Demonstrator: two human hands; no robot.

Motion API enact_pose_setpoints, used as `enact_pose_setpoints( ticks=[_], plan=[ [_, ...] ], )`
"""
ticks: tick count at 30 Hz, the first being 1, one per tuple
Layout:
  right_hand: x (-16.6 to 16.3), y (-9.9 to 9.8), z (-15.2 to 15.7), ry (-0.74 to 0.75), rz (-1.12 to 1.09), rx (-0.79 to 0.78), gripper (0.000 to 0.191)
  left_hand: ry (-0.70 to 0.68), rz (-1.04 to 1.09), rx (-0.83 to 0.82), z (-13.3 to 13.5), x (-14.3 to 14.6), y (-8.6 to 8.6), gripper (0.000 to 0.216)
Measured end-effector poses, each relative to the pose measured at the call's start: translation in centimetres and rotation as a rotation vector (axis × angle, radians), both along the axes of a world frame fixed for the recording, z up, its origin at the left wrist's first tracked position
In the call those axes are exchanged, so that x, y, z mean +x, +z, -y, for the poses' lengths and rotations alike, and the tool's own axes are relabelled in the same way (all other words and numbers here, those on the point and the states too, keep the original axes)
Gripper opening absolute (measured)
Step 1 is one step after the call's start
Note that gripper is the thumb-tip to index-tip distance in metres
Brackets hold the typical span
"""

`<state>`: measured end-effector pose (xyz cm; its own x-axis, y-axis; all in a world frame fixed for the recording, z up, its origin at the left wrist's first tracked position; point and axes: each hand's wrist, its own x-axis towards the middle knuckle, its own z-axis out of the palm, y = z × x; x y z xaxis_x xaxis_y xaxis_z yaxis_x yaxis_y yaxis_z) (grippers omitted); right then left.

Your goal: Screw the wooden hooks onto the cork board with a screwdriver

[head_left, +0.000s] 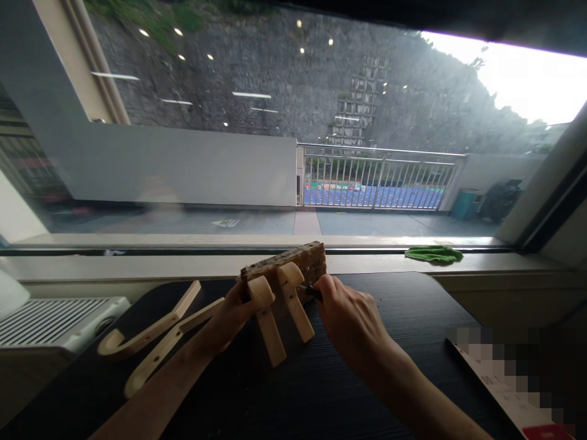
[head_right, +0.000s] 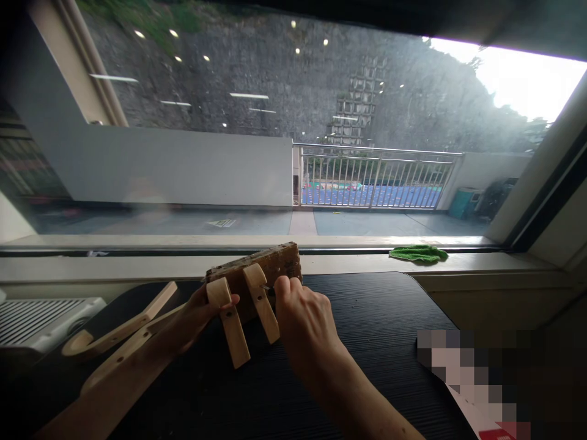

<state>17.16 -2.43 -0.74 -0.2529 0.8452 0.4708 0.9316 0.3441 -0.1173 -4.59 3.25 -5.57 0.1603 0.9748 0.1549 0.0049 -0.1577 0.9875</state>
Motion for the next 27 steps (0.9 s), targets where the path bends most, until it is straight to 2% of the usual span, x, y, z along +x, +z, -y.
enact_pose_setpoints(
  ticks=[4, 8, 12, 17, 19, 27],
  plan=[
    [-0.5, -0.1, 0.2, 0.011, -0.041, -0.024, 0.003, 0.012, -0.017, 0.022, -0.1, 0.0, -0.2, 0.049],
    [-0.9, 0.1, 0.4, -0.002, -0.085, -0.085, 0.012, 0.030, -0.004, 0.016, 0.0, 0.1, -0.2, 0.047],
    [-0.8, 0.1, 0.3, -0.019, -0.111, -0.076, 0.018, 0.023, -0.017, 0.009, 0.1, 0.1, 0.0, 0.051],
    [-0.2, 0.9, 0.7, 0.077, -0.185, -0.090, 0.009, 0.018, -0.012, 0.010, 0.1, 0.1, 0.1, 0.052],
    [0.2, 1.3, 0.9, 0.125, -0.215, -0.119, 0.021, 0.005, -0.004, 0.005, 0.0, 0.1, 0.0, 0.052],
    [1.1, 1.5, 1.0, 0.132, -0.102, -0.069, 0.025, 0.025, 0.003, -0.031, 0.3, 0.3, 0.4, 0.050]
  ],
)
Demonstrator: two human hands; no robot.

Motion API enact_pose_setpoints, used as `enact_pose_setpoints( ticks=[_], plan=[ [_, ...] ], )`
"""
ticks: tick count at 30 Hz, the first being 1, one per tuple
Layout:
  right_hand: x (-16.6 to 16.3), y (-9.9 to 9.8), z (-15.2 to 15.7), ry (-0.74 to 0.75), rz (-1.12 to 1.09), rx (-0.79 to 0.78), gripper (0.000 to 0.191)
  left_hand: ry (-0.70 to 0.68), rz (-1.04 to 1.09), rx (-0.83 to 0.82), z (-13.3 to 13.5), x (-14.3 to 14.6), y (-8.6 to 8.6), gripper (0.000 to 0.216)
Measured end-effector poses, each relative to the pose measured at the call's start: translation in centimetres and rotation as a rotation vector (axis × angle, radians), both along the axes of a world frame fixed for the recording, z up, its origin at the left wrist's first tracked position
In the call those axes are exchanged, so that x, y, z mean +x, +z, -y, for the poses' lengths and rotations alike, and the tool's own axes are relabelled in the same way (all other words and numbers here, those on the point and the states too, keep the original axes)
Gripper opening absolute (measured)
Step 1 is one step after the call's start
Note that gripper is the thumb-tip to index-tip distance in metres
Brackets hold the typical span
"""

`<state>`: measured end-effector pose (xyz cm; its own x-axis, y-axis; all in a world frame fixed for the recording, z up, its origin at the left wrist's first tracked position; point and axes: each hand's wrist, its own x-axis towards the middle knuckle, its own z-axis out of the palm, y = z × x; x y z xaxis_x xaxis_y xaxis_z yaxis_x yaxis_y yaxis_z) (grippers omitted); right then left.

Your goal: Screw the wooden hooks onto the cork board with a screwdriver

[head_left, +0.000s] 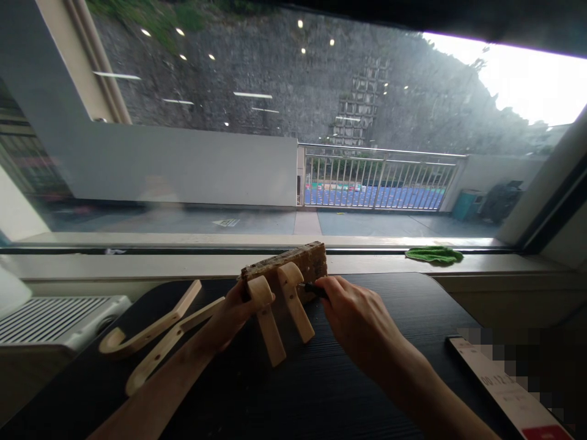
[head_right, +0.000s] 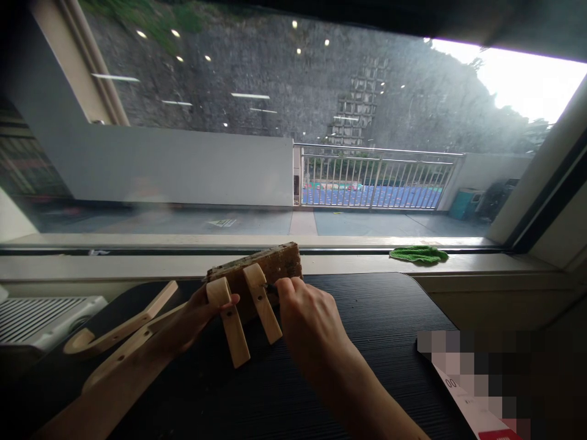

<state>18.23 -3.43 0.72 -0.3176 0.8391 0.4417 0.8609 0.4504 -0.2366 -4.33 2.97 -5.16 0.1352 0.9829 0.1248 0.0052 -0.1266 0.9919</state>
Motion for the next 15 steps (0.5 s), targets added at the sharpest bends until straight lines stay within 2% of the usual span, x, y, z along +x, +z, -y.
enact_pose_setpoints(
  ticks=[6, 11, 15],
  plan=[
    [0.4, -0.3, -0.8, -0.022, 0.001, -0.024, 0.016, -0.005, 0.005, -0.041, 0.2, 0.0, 0.2, 0.048],
    [1.2, -0.7, -2.0, -0.058, -0.003, -0.132, 0.034, 0.017, 0.046, -0.052, 0.1, 0.1, 0.0, 0.051],
    [2.4, -1.1, -2.6, 0.077, -0.067, -0.257, 0.023, 0.013, 0.123, -0.135, 0.1, -0.2, -0.1, 0.048]
  ],
)
